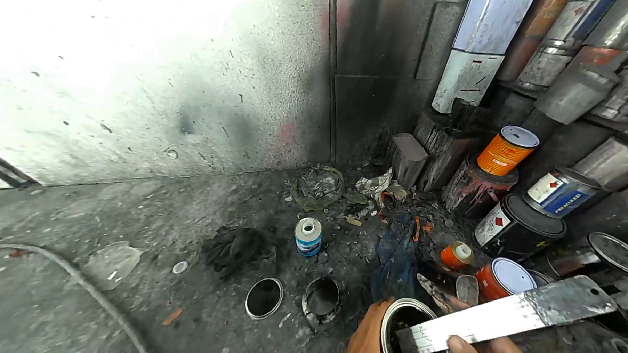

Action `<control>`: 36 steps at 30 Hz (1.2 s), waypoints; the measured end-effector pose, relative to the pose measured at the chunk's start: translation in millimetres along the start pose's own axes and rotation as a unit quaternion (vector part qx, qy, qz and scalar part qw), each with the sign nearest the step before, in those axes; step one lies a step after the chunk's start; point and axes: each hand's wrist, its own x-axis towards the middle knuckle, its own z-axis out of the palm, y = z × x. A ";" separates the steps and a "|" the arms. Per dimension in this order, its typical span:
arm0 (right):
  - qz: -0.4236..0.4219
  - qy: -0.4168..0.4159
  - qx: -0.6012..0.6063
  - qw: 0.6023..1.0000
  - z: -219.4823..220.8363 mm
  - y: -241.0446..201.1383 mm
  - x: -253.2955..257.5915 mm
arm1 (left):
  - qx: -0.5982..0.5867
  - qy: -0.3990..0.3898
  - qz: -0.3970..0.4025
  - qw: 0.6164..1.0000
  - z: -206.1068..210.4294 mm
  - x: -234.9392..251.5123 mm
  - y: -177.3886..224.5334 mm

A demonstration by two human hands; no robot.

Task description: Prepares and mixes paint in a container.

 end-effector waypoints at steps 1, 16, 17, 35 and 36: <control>0.002 -0.011 -0.022 1.000 3.2 -6.1 12.5 | -0.002 -0.003 0.007 1.000 -0.6 -1.1 -2.4; -0.071 -0.175 -0.224 0.956 65.9 -66.4 73.3 | 0.020 0.066 -0.013 0.998 -61.5 0.0 -11.0; -0.082 -0.169 -0.189 0.964 73.5 -62.5 74.8 | 0.021 0.071 -0.017 0.997 -66.9 0.3 -11.2; -0.220 -0.168 -0.161 0.947 150.8 -63.9 112.1 | 0.062 0.146 -0.032 0.987 -127.0 6.4 -35.9; -0.254 -0.166 -0.191 0.934 154.3 -64.1 114.3 | 0.065 0.148 -0.032 0.986 -129.2 5.2 -37.7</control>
